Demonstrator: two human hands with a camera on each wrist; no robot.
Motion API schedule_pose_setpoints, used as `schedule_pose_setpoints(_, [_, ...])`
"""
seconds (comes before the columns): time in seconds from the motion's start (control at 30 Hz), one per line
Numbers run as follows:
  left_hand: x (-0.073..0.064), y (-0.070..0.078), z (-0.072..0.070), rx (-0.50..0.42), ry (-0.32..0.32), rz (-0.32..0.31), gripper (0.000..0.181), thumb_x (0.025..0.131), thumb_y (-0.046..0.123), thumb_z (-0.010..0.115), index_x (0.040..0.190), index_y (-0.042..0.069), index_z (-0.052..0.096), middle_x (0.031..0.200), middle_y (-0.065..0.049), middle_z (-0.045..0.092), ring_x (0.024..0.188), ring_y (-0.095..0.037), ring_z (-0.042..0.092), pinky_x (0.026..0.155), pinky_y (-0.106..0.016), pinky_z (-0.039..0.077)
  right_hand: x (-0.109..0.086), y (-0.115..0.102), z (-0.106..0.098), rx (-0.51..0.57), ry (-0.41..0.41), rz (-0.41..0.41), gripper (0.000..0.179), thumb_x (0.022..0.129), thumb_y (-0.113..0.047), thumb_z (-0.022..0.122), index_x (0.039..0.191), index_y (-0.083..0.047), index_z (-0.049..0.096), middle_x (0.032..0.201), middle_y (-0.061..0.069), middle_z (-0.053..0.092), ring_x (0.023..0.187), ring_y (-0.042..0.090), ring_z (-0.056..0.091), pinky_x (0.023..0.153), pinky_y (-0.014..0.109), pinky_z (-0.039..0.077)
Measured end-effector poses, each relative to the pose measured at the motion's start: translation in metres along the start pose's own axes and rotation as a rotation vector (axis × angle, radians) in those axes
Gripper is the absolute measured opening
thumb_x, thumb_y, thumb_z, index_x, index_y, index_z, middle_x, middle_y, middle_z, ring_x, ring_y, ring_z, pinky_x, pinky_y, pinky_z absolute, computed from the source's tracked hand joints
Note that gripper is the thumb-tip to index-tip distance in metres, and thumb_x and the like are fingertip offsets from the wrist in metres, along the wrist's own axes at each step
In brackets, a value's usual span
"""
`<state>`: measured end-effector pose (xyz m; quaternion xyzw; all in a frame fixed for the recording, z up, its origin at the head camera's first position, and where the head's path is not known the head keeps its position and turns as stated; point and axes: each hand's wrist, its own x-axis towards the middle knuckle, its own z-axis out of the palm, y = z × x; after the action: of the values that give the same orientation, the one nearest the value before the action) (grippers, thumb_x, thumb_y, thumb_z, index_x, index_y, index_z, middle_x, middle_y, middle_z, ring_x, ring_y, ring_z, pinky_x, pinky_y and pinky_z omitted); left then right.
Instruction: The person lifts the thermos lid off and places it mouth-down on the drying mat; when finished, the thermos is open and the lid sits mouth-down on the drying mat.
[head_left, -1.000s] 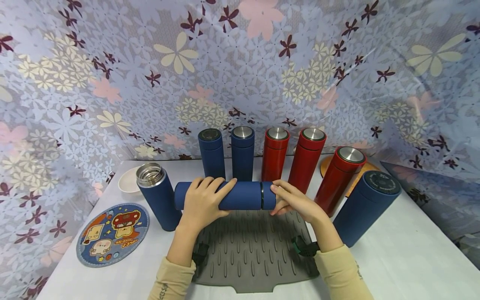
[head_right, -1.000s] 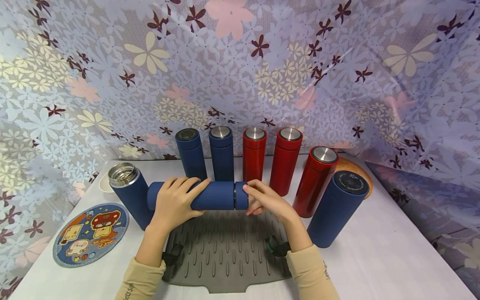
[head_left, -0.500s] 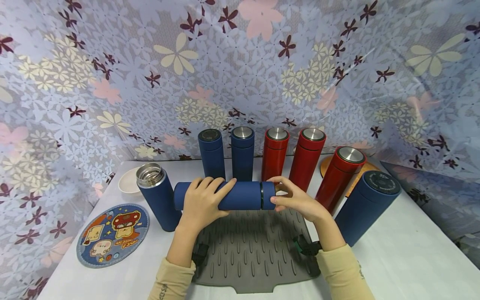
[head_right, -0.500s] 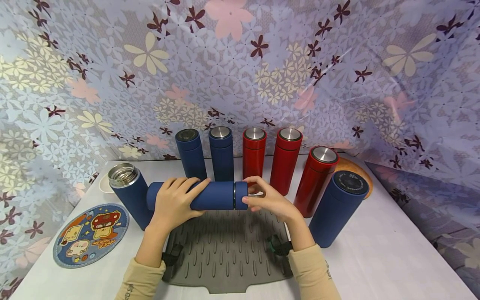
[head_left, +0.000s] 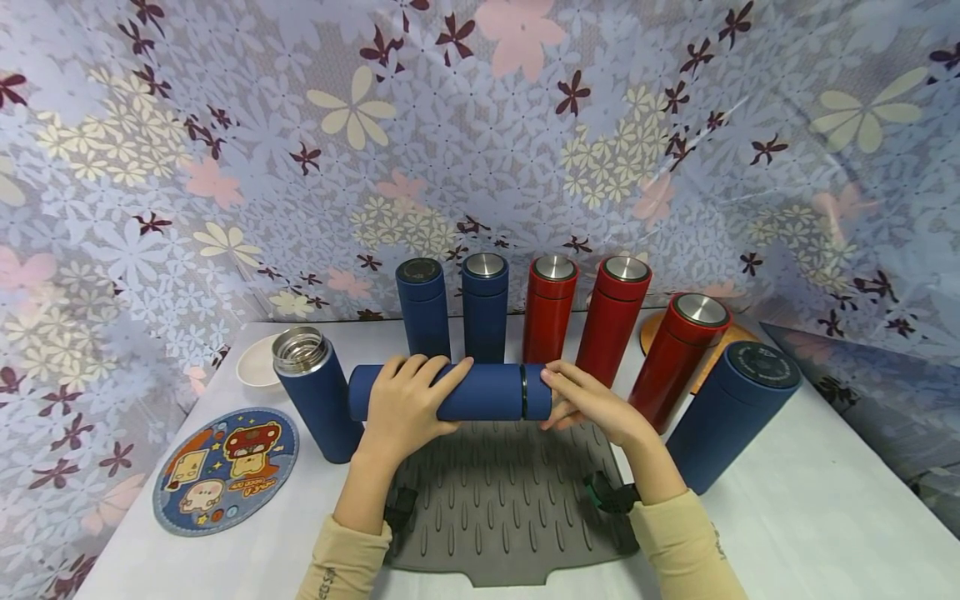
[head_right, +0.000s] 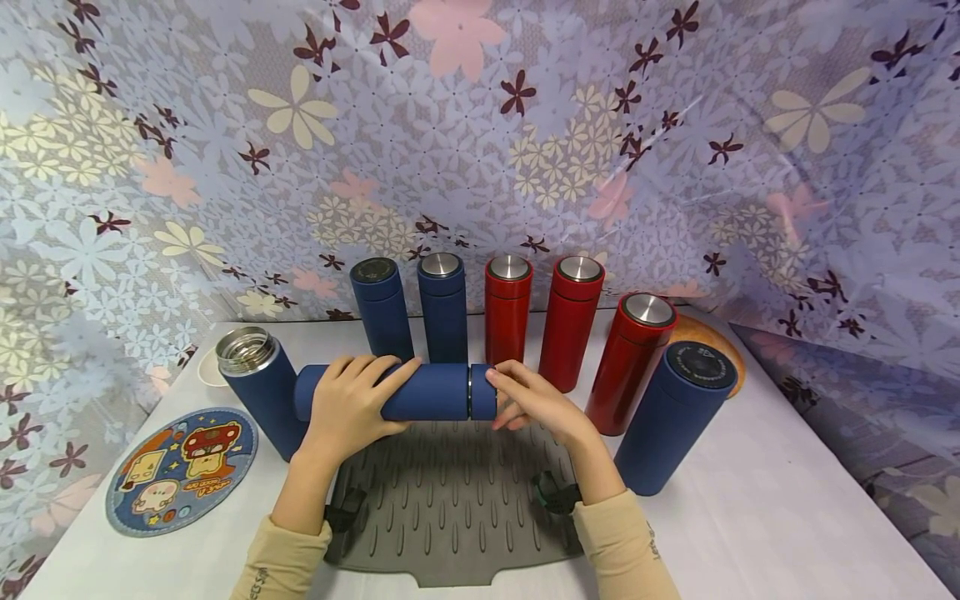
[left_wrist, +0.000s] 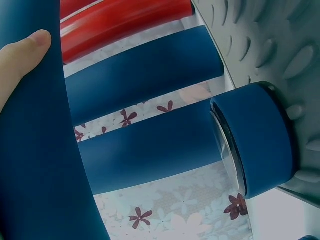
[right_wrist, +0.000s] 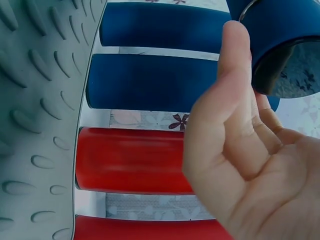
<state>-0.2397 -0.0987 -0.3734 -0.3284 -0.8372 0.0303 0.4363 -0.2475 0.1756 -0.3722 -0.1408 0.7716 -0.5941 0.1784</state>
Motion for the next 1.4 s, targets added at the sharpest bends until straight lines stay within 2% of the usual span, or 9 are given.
schedule_pose_setpoints(0.2, [-0.0006, -0.0006, 0.0001, -0.008, 0.001, -0.007, 0.091, 0.042, 0.056, 0.086, 0.123, 0.025, 0.06, 0.102, -0.004, 0.065, 0.086, -0.024, 0.06, 0.077, -0.038, 0.048, 0.0005, 0.0033, -0.0028, 0.034, -0.017, -0.043, 0.055, 0.091, -0.029, 0.053, 0.134, -0.003, 0.032, 0.106, 0.019, 0.053, 0.082, 0.029, 0.063, 0.075, 0.037, 0.054])
schedule_pose_setpoints(0.33, [-0.0005, -0.0009, 0.0001, -0.007, 0.007, -0.007, 0.09, 0.043, 0.056, 0.085, 0.123, 0.025, 0.06, 0.101, -0.004, 0.065, 0.086, -0.024, 0.06, 0.077, -0.038, 0.048, 0.0012, 0.006, -0.0031, 0.036, -0.027, -0.098, 0.056, 0.086, -0.024, 0.06, 0.133, -0.007, 0.034, 0.115, 0.023, 0.044, 0.092, 0.03, 0.056, 0.077, 0.043, 0.053])
schedule_pose_setpoints(0.43, [-0.0001, -0.0009, 0.0, 0.002, 0.007, -0.002, 0.089, 0.043, 0.058, 0.084, 0.123, 0.025, 0.06, 0.101, -0.003, 0.065, 0.086, -0.024, 0.06, 0.077, -0.038, 0.048, 0.0009, 0.0054, -0.0033, 0.03, -0.036, -0.096, 0.059, 0.086, -0.025, 0.061, 0.135, -0.009, 0.033, 0.12, 0.024, 0.041, 0.097, 0.031, 0.053, 0.078, 0.046, 0.052])
schedule_pose_setpoints(0.6, [-0.0001, -0.0006, 0.0004, 0.0, -0.001, -0.002, 0.091, 0.042, 0.058, 0.085, 0.123, 0.025, 0.06, 0.102, -0.004, 0.065, 0.086, -0.024, 0.06, 0.077, -0.038, 0.048, -0.0008, 0.0015, -0.0021, 0.042, -0.057, -0.036, 0.059, 0.095, -0.041, 0.044, 0.141, -0.01, 0.023, 0.116, 0.024, 0.05, 0.089, 0.032, 0.062, 0.077, 0.042, 0.054])
schedule_pose_setpoints(0.77, [-0.0008, -0.0003, 0.0014, 0.001, -0.011, -0.002, 0.091, 0.042, 0.058, 0.085, 0.123, 0.025, 0.059, 0.102, -0.003, 0.065, 0.087, -0.024, 0.06, 0.077, -0.038, 0.048, -0.0016, -0.0022, 0.0029, 0.004, -0.017, 0.021, 0.063, 0.096, -0.051, 0.031, 0.135, -0.002, 0.027, 0.094, 0.013, 0.066, 0.077, 0.025, 0.067, 0.072, 0.039, 0.054])
schedule_pose_setpoints(0.9, [-0.0008, 0.0, 0.0021, 0.006, -0.015, 0.0, 0.09, 0.043, 0.058, 0.085, 0.123, 0.025, 0.06, 0.101, -0.003, 0.065, 0.087, -0.024, 0.06, 0.076, -0.038, 0.048, -0.0014, -0.0032, 0.0054, -0.017, 0.014, 0.04, 0.058, 0.096, -0.047, 0.034, 0.129, 0.0, 0.032, 0.087, 0.012, 0.066, 0.072, 0.023, 0.067, 0.07, 0.039, 0.054])
schedule_pose_setpoints(1.07, [-0.0004, 0.0004, 0.0023, 0.001, -0.007, -0.003, 0.09, 0.043, 0.059, 0.084, 0.123, 0.025, 0.06, 0.101, -0.003, 0.065, 0.087, -0.024, 0.06, 0.076, -0.038, 0.048, -0.0004, -0.0022, 0.0048, 0.001, 0.009, 0.043, 0.051, 0.096, -0.04, 0.041, 0.127, -0.001, 0.034, 0.096, 0.015, 0.063, 0.073, 0.023, 0.068, 0.069, 0.036, 0.054])
schedule_pose_setpoints(1.27, [-0.0007, 0.0005, 0.003, -0.014, -0.008, -0.013, 0.09, 0.043, 0.058, 0.085, 0.123, 0.025, 0.06, 0.101, -0.003, 0.065, 0.087, -0.024, 0.06, 0.076, -0.038, 0.048, 0.0004, 0.0001, 0.0004, 0.046, -0.036, -0.012, 0.048, 0.094, -0.033, 0.048, 0.129, -0.004, 0.032, 0.098, 0.017, 0.061, 0.075, 0.024, 0.067, 0.069, 0.031, 0.055])
schedule_pose_setpoints(1.4, [-0.0009, 0.0008, 0.0034, -0.02, -0.018, -0.02, 0.089, 0.044, 0.057, 0.085, 0.123, 0.025, 0.059, 0.101, -0.003, 0.065, 0.087, -0.024, 0.06, 0.076, -0.038, 0.049, -0.0007, 0.0014, -0.0022, 0.07, -0.04, -0.053, 0.052, 0.09, -0.025, 0.056, 0.132, -0.007, 0.032, 0.112, 0.024, 0.05, 0.085, 0.032, 0.062, 0.073, 0.038, 0.055])
